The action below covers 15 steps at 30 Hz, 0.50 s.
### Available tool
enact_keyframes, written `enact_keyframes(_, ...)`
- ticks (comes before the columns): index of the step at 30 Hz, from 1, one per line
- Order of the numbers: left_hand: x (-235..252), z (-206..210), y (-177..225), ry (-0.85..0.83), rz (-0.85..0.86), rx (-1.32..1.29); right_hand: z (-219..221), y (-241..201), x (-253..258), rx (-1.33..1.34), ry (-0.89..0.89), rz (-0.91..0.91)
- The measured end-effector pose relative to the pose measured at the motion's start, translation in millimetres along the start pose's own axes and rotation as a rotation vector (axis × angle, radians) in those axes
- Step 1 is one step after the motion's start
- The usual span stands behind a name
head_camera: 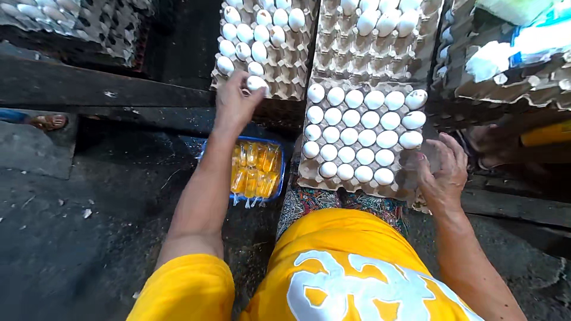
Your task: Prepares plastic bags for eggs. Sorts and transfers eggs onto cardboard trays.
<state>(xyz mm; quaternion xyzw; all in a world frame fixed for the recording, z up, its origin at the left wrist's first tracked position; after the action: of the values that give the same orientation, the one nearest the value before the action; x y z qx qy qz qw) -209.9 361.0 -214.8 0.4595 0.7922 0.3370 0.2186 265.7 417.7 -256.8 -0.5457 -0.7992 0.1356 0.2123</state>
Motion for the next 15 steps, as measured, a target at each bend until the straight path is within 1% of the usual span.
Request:
enact_keyframes(2,-41.4,18.7,28.6,-0.148,0.102,-0.142,1.5,-5.0,4.5,0.009,-0.010,-0.015)
enact_keyframes(4,-81.7,41.9,47.1,-0.311,0.178,-0.187,2.3,-13.0,10.3,0.014,-0.002,-0.040)
enact_keyframes(7,-124.3,77.5,51.8,-0.466,0.265,-0.021,2.3,-22.3,16.9,0.006,0.015,-0.067)
enact_keyframes(9,-140.5,95.7,46.6,-0.490,0.289,0.073,1.2,-23.1,18.2,0.005,0.028,-0.072)
enact_keyframes(11,-148.2,103.8,43.3,-0.437,0.322,0.114,-0.9,-21.9,16.9,0.012,0.045,-0.072)
enact_keyframes(13,-150.3,104.2,43.6,-0.413,0.345,0.104,-3.6,-20.0,13.9,0.020,0.055,-0.075)
enact_keyframes(15,-146.0,98.5,45.7,-0.453,0.333,0.029,-4.5,-18.2,11.7,0.013,0.057,-0.095)
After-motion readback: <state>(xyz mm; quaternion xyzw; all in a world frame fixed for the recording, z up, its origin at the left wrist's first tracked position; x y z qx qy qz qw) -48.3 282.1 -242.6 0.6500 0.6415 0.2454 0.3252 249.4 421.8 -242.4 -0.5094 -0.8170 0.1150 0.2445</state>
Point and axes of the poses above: each hand's wrist, its own x-axis towards the middle knuckle, its own z-axis out of the palm, y = z × x, the point moved 6 cm from there along x, towards the middle knuckle, and after that the axes turned 8 degrees about -x, right-handed, at the moved point
